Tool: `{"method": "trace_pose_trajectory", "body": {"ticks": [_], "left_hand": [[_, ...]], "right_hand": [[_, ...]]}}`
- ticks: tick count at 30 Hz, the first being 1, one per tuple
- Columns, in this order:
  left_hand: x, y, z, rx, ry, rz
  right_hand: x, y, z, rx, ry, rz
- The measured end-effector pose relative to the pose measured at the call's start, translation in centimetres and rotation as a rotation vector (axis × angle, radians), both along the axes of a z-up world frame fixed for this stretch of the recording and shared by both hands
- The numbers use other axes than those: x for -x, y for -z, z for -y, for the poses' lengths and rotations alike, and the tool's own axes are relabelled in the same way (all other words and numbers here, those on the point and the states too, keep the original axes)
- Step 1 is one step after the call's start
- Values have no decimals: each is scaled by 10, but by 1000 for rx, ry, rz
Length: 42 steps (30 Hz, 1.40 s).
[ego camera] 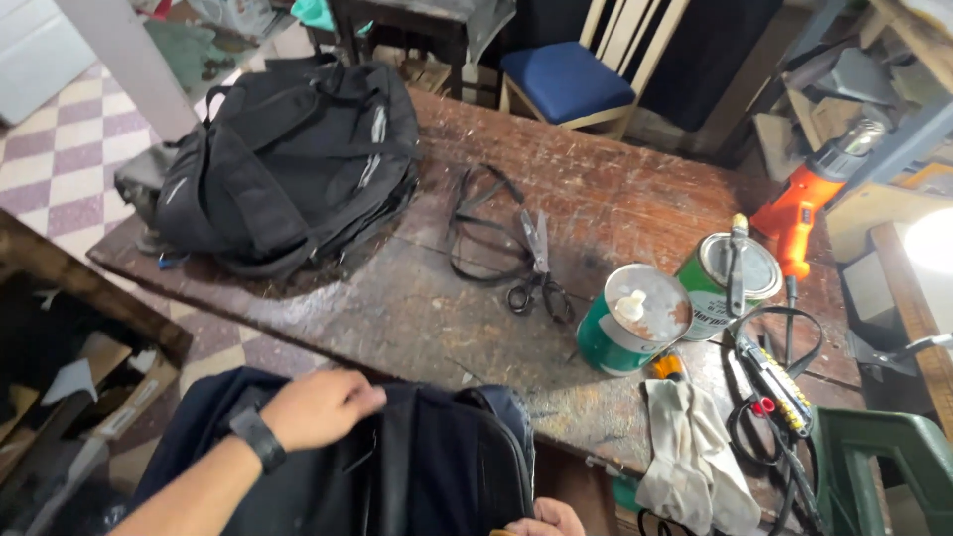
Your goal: The person wipes a backpack with a cloth and trims frayed material along a seam with a pair of scissors.
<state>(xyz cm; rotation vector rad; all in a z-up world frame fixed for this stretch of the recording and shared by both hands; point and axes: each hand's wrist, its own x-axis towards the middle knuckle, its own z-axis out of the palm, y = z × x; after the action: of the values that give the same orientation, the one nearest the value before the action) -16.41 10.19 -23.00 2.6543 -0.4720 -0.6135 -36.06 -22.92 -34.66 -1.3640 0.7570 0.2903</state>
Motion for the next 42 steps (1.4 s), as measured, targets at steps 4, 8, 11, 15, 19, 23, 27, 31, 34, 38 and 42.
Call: {"method": "trace_pose_trajectory", "body": {"ticks": [4, 8, 11, 15, 19, 23, 27, 31, 34, 38, 42], "left_hand": [[-13, 22, -22, -125, -87, 26], [-15, 6, -20, -320, 16, -127], [-25, -1, -22, -406, 100, -232], [-25, -23, -38, 1, 120, -219], [6, -65, -26, 171, -80, -77], [6, -44, 2, 273, -84, 288], [-29, -7, 40, 139, 20, 754], [-45, 29, 51, 73, 101, 811], [-39, 45, 51, 65, 126, 772], [-31, 42, 52, 127, 104, 791], [-19, 47, 58, 226, 56, 1026]], "right_hand": [[37, -45, -42, 871, 47, 1014], [53, -97, -66, 821, 115, 932], [58, -103, -63, 830, 113, 950], [62, -87, -45, 851, 91, 920], [56, -42, -33, 646, 275, 713], [43, -22, -21, 668, 246, 691], [36, -11, -15, 716, 244, 665], [37, -30, -15, 1014, 153, 675], [16, -120, -33, 1173, 96, 906], [-65, -168, -42, 1011, -365, 1035], [-129, -148, -48, 1045, -727, 806]]}}
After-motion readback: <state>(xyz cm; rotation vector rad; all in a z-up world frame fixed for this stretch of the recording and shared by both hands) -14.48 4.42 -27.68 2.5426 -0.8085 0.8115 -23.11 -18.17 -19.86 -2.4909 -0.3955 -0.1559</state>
